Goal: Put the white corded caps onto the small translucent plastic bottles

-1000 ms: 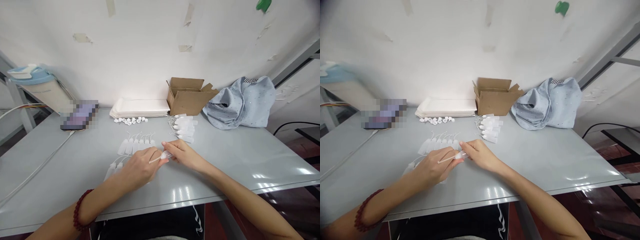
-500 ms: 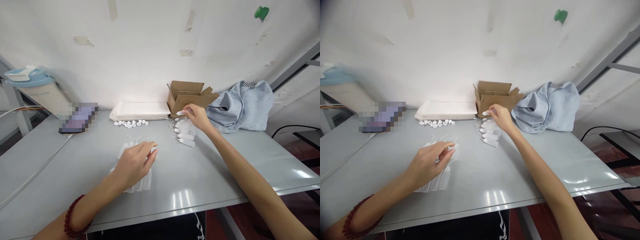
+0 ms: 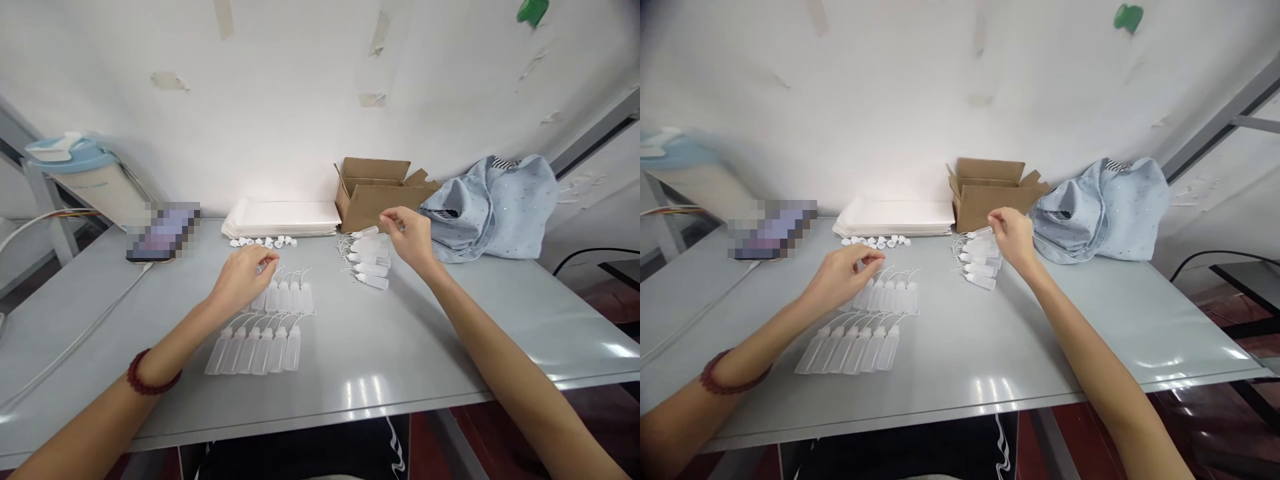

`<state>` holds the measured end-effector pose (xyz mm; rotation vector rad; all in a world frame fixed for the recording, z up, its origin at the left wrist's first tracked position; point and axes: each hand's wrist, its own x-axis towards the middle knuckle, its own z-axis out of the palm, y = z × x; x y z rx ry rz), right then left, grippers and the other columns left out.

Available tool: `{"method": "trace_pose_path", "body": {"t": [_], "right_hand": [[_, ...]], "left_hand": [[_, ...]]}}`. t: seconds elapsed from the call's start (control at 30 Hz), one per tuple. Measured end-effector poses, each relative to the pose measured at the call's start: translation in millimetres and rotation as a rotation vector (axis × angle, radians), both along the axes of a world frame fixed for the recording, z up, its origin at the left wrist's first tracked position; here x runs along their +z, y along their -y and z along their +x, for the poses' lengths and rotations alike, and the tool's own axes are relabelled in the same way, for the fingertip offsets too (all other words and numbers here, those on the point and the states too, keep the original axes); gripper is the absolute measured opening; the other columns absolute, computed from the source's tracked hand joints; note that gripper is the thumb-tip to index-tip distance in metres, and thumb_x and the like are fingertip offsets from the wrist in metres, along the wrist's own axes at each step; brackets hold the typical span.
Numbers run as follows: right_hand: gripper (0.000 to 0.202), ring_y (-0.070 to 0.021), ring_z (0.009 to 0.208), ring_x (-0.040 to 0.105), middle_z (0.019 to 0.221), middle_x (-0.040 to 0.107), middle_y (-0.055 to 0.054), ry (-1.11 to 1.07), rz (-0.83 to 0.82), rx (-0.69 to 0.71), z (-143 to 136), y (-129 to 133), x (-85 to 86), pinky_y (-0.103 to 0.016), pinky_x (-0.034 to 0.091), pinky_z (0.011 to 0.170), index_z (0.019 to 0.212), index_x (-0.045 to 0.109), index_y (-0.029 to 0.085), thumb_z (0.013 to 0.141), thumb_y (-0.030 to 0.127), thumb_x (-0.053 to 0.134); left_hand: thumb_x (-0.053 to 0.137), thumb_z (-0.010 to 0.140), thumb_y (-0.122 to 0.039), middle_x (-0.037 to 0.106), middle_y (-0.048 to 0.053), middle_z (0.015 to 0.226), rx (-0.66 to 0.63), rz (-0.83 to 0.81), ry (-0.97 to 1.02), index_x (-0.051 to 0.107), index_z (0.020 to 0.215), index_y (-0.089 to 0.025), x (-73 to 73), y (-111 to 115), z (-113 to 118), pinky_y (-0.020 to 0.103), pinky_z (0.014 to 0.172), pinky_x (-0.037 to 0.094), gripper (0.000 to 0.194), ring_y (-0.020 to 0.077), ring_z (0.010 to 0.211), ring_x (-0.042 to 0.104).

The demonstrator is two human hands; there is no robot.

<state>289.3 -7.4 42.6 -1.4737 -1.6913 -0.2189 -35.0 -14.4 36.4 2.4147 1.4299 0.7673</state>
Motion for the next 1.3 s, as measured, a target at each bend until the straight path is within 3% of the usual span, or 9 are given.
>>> {"method": "trace_pose_path", "body": {"t": [0.17,0.37,0.53,0.67,1.0,1.3], "right_hand": [[0.02,-0.0148,0.058,0.053,0.063,0.062,-0.003,0.014,-0.07,0.116,-36,17,-1.8,-0.026,0.039,0.058,0.067,0.058,0.018,0.084,0.026,0.051],[0.019,-0.0123,0.056,0.049,0.062,0.059,-0.002,0.086,-0.404,0.35,-79,47,-5.1,-0.024,0.034,0.056,0.066,0.055,0.016,0.083,0.018,0.048],[0.016,-0.0115,0.056,0.049,0.065,0.061,-0.002,0.087,-0.621,0.424,-103,64,-10.5,-0.023,0.031,0.054,0.071,0.059,0.015,0.083,0.017,0.047],[0.016,-0.0114,0.055,0.049,0.063,0.061,-0.002,0.042,-0.718,0.39,-113,66,-11.8,-0.023,0.029,0.052,0.07,0.059,0.016,0.082,0.021,0.05],[0.024,-0.0128,0.054,0.049,0.06,0.06,-0.002,0.081,-0.784,0.289,-126,60,-20.4,-0.024,0.026,0.049,0.069,0.058,0.017,0.078,0.038,0.057],[0.024,-0.0138,0.054,0.05,0.057,0.059,-0.003,0.123,-0.836,0.251,-131,55,-18.2,-0.026,0.025,0.049,0.059,0.056,0.017,0.078,0.032,0.055]], "left_hand": [[0.048,0.079,-0.032,0.069,0.008,0.087,-0.06,0.031,-0.138,0.07,0.092,-0.016,-3.0,-48,3,0.037,0.081,0.044,0.03,0.0255,0.087,0.059],[0.052,0.079,-0.032,0.065,0.004,0.067,-0.112,0.012,-0.205,0.072,0.098,-0.016,-9.0,-79,31,0.032,0.072,0.044,0.032,0.024,0.078,0.058],[0.051,0.079,-0.026,0.064,0.006,0.066,-0.092,0.005,-0.222,0.072,0.1,-0.013,-10.0,-76,43,0.032,0.071,0.044,0.032,0.0262,0.084,0.057],[0.052,0.078,-0.024,0.066,0.009,0.072,-0.063,0.012,-0.237,0.07,0.1,-0.011,-9.2,-74,43,0.036,0.073,0.045,0.031,0.03,0.091,0.055],[0.055,0.074,-0.021,0.064,0.009,0.069,-0.076,-0.009,-0.237,0.072,0.079,-0.014,-14.5,-76,42,0.034,0.073,0.045,0.019,0.0279,0.088,0.056],[0.053,0.075,-0.027,0.064,0.005,0.07,-0.067,-0.031,-0.094,0.067,0.079,-0.015,2.9,-50,34,0.032,0.068,0.044,0.019,0.0263,0.085,0.057]]}}
